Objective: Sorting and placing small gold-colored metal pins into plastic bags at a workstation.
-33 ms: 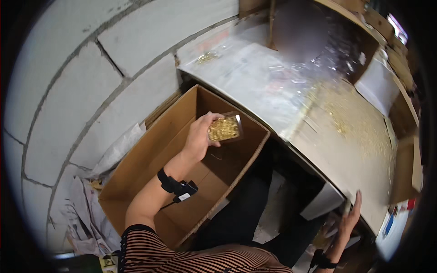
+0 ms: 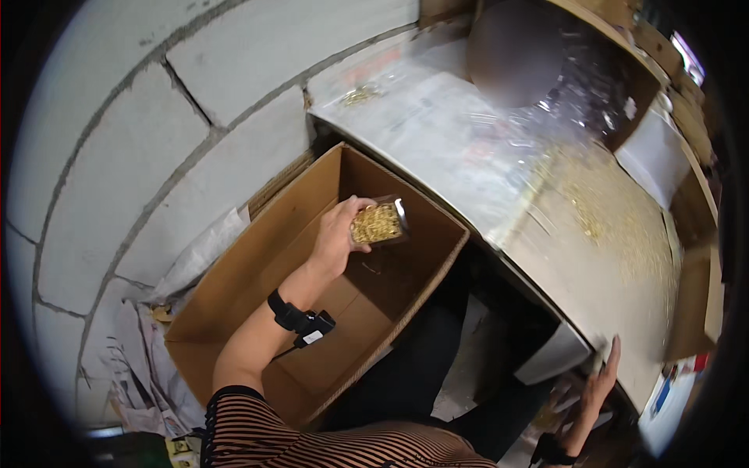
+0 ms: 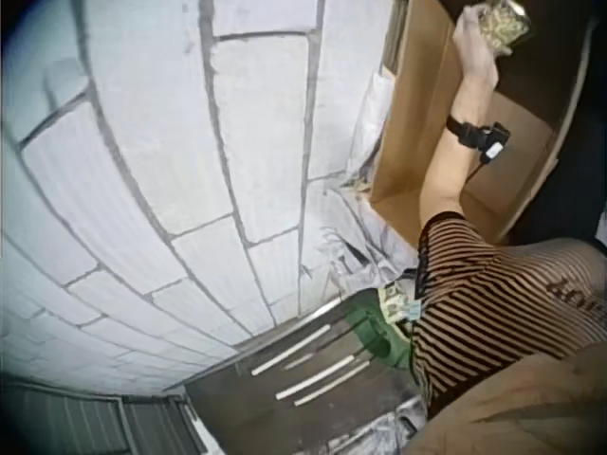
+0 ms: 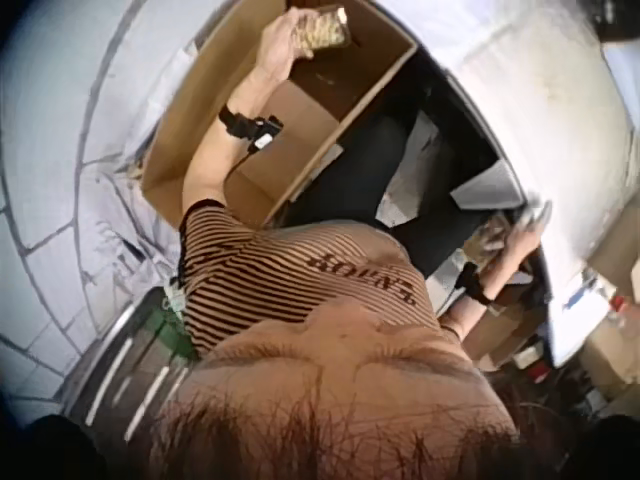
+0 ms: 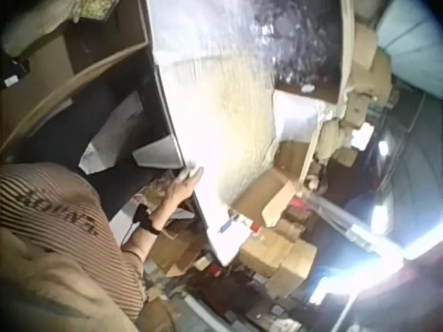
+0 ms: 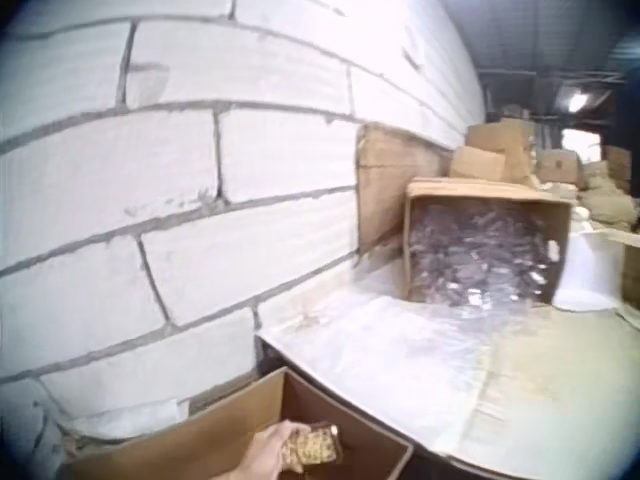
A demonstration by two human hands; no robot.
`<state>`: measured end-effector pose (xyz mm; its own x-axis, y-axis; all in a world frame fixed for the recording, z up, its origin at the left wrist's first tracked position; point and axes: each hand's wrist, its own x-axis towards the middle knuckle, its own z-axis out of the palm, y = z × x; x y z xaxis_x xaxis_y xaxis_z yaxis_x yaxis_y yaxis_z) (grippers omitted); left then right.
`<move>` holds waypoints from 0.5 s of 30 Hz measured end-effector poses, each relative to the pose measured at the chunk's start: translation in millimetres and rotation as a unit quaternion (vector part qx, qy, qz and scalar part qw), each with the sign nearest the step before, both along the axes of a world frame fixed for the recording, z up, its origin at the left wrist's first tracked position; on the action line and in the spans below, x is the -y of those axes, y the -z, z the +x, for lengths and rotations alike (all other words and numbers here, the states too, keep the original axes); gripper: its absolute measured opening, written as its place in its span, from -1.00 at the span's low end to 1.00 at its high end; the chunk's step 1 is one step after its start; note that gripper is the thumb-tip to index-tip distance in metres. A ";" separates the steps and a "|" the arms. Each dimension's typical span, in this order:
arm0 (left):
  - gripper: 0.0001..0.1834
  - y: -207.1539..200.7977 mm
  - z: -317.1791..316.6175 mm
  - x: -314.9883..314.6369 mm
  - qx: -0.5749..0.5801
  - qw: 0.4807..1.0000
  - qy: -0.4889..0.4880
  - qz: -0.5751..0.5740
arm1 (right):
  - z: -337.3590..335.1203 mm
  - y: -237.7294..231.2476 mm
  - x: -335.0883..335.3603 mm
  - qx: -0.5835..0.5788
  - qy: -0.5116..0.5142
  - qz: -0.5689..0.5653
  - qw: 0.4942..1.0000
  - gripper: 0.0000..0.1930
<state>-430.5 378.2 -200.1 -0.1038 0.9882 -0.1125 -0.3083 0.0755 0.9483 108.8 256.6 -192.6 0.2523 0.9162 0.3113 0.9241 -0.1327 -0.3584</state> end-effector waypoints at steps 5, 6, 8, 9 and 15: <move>-0.76 159.2 -63.9 -8.2 -0.014 0.975 -0.140 -0.173 | -7.1 21.7 -23.9 0.086 -0.003 -0.072 0.994 -0.53; -0.76 192.3 -71.6 -10.2 -0.012 0.973 -0.144 -0.181 | -7.1 28.4 -24.4 0.091 0.001 -0.060 0.994 -0.51; -0.78 258.2 -84.7 -16.4 0.031 0.936 -0.218 -0.275 | -7.4 38.5 -22.6 0.127 -0.015 -0.020 0.992 -0.46; -0.78 290.0 -90.2 -20.6 0.033 0.934 -0.218 -0.279 | -6.1 42.7 -23.3 0.133 -0.015 0.001 0.991 -0.43; -0.68 511.3 -74.6 -62.0 0.013 0.906 -0.315 -0.283 | -54.1 28.9 -31.5 0.147 -0.022 0.068 0.987 -0.36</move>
<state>-505.1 440.2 -711.4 -0.6179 0.5165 -0.5928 -0.4808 0.3482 0.8047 54.7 288.2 -221.5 0.0933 0.8690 0.4860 0.9945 -0.0584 -0.0864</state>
